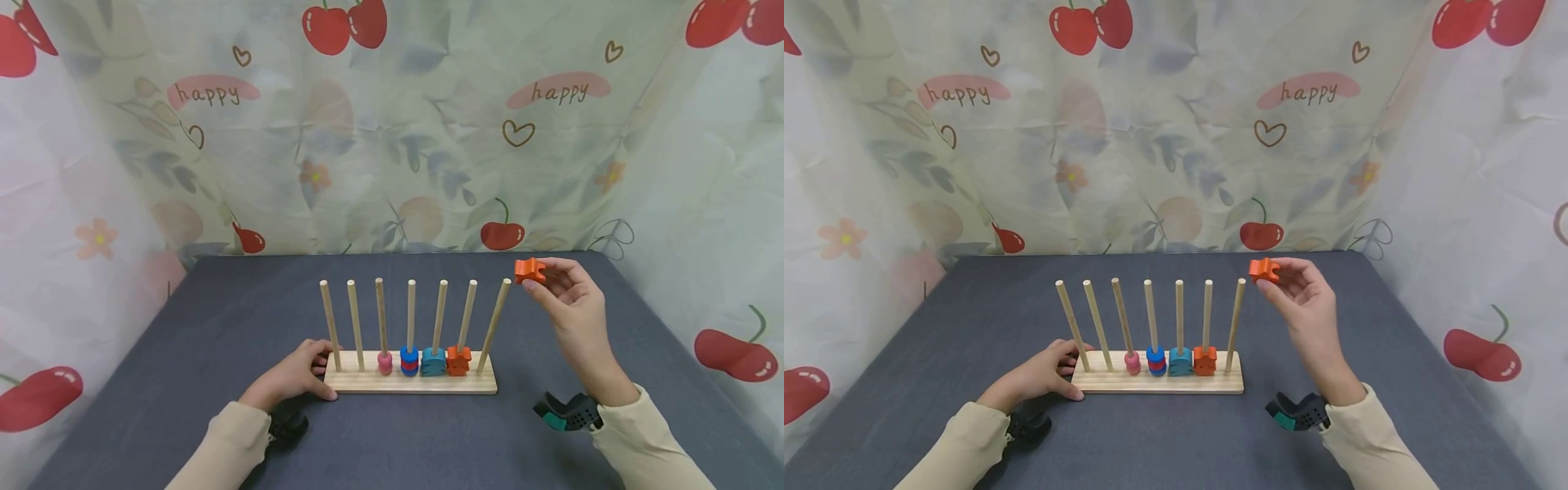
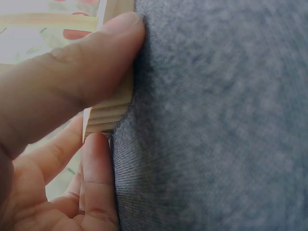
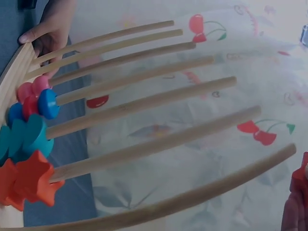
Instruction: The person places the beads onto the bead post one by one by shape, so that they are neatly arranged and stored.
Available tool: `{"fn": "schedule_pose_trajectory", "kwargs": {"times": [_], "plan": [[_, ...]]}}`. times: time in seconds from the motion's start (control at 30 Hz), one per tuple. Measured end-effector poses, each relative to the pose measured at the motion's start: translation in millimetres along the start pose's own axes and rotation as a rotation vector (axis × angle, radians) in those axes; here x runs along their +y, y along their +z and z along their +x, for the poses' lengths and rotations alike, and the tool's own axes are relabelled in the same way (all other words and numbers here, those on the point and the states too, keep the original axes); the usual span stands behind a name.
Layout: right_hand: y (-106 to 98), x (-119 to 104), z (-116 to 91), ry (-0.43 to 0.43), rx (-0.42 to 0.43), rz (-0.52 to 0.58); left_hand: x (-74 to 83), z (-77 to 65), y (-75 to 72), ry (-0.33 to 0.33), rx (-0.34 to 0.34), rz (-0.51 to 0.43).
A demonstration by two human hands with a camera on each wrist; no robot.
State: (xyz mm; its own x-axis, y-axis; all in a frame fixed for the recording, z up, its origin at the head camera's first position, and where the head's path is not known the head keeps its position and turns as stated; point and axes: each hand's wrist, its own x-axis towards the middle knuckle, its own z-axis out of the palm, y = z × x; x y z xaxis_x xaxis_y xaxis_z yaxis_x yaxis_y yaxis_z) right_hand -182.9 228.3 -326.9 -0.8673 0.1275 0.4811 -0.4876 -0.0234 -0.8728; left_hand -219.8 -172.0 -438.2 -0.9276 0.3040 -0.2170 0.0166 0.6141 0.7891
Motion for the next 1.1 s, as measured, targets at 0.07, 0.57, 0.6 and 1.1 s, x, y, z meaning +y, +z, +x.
{"fn": "schedule_pose_trajectory", "kwargs": {"times": [0.07, 0.57, 0.6, 1.1], "plan": [[2.3, -4.8, 2.0, -0.028, 0.013, 0.043, 0.3, 0.3, -0.1, -0.002, 0.0, 0.003], [23.8, -26.7, 11.9, -0.144, -0.078, -0.021, 1.4, -1.6, -0.5, 0.011, -0.005, 0.013], [25.5, -26.8, 12.3, -0.153, -0.087, -0.02, 1.9, -2.0, -0.6, 0.01, -0.006, 0.009], [37.8, -16.0, 12.9, -0.154, -0.199, -0.205, 1.7, -2.2, -1.2, 0.013, -0.009, 0.012]]}}
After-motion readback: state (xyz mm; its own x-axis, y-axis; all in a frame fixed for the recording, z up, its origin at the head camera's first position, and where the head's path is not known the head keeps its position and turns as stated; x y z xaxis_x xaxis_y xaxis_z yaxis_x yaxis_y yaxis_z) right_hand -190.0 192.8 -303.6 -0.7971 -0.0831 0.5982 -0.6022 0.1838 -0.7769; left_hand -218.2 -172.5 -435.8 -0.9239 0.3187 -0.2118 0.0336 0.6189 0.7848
